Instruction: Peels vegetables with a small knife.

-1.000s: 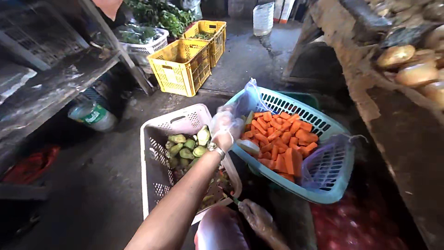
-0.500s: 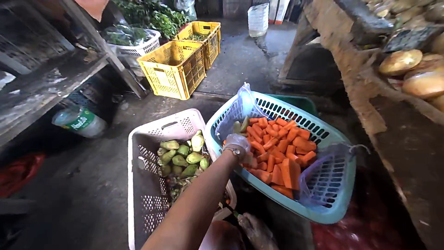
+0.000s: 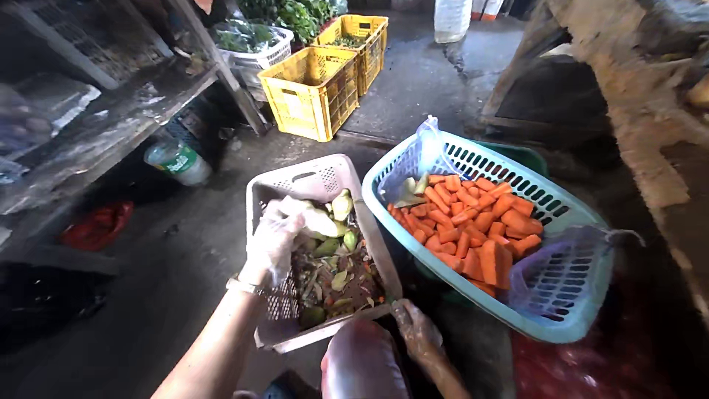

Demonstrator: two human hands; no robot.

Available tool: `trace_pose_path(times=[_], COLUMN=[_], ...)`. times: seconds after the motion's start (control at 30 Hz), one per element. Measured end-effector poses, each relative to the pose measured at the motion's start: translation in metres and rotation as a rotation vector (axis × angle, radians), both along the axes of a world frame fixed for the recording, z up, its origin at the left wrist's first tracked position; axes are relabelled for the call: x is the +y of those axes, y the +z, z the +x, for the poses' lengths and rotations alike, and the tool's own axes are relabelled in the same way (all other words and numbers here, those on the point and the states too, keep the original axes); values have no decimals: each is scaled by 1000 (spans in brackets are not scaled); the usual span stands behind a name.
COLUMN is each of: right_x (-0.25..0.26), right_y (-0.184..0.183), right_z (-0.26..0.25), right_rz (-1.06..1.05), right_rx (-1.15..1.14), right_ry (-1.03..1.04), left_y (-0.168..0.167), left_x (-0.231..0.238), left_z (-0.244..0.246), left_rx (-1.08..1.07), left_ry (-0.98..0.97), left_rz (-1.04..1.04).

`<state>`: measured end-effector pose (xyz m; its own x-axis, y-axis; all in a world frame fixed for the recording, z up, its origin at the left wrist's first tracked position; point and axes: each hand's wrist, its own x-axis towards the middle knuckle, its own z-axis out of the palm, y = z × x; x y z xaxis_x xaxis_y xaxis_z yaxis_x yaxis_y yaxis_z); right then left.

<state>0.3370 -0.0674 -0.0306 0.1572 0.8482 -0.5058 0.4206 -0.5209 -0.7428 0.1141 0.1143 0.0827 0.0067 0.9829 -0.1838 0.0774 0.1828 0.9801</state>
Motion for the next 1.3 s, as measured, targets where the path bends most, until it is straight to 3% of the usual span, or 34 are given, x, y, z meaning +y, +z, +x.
trace_pose_path(times=[0.17,0.3,0.43,0.5,0.7,0.87,1.03,1.1,1.3], right_x=[8,13,22,25,35,23,-8,-12,-5], right_y=[28,43,74,81,103,101,86,86,95], right_z=[-43,-101,-136,-147,-178,-194,-204,-207,-207], right_rz=[314,616,473,500,295,263,482,468,397], right_rx=[24,-66,-153,-191,-277,-309,-350,-367,-446], right_ry=[38,183,294,322,585,615,686,709,776], left_y=[-45,-48,-33,-32,-49,-68,-68,-70,-65], left_x=[-64,-105,-131,-140,-156,-157,-153,-154,-157], left_z=[-57,-61,-81,-100,-134,-146,-144,-144,-138], left_rx=[-382,-535,-775,-887,-1124,-1093,-1160,-1218,-1117], left_ry=[224,360,362,321,194,210,376,378,463], left_rz=[-232,-260,-312,-331,-251,-192,-220,-211,-239])
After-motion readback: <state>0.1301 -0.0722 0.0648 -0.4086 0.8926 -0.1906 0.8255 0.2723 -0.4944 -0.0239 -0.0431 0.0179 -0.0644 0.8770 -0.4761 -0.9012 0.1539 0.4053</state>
